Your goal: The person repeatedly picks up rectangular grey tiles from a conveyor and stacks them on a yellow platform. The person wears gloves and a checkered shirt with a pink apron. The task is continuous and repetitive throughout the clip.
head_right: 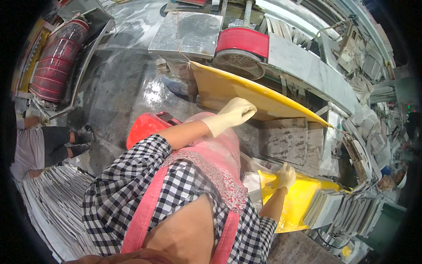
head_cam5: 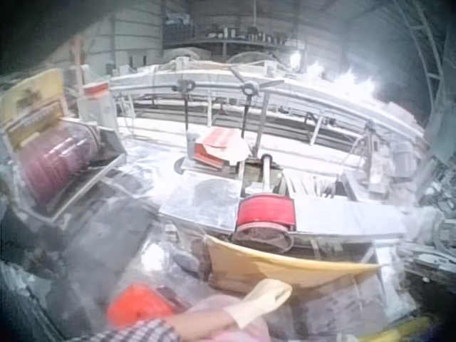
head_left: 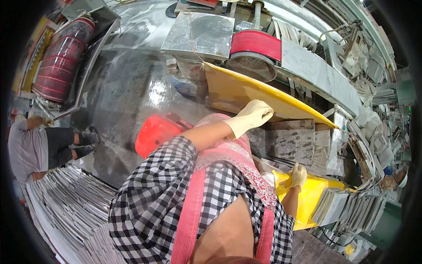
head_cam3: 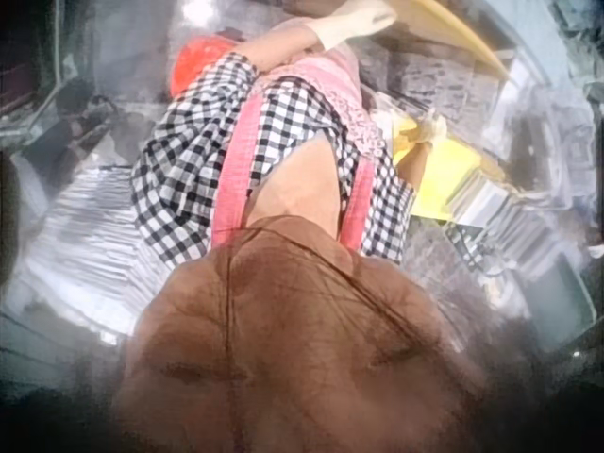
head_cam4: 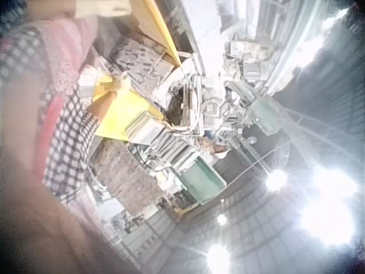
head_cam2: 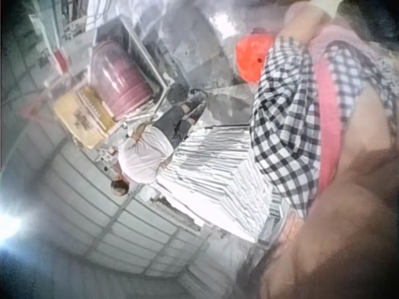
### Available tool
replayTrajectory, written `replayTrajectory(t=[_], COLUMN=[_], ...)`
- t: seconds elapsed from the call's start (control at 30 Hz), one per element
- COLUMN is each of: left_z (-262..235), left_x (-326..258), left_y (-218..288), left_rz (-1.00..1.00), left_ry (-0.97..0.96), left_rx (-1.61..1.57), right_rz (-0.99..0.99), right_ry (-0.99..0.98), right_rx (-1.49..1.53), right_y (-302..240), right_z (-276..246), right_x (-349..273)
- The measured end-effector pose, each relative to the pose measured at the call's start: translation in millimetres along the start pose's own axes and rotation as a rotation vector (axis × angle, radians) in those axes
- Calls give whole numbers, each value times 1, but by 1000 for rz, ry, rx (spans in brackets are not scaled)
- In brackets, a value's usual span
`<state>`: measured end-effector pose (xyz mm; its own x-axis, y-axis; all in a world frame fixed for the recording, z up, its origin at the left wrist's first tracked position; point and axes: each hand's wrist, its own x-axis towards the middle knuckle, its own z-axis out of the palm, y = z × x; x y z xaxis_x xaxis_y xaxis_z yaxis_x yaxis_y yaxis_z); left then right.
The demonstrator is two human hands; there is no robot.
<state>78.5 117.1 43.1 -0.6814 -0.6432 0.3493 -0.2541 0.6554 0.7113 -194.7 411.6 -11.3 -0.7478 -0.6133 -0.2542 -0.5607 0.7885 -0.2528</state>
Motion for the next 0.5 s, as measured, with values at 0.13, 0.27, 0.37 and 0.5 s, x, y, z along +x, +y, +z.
replayTrajectory(t=[0.13,0.27,0.37,0.5], left_z=[3,2,1,3], left_x=[1,0,-1,-2], left_y=[2,2,2,4], left_rz=[-21,3,-23,-11], left_ry=[-13,-17,-61,-30], left_rx=[0,-3,-6,-15], right_rz=[-77,-72,-70,-199], right_ry=[25,-78,-71,3], right_rx=[-62,-137,-173,-183], right_y=[9,20,24,22], right_z=[1,5,6,1], right_x=[-1,4,5,-1])
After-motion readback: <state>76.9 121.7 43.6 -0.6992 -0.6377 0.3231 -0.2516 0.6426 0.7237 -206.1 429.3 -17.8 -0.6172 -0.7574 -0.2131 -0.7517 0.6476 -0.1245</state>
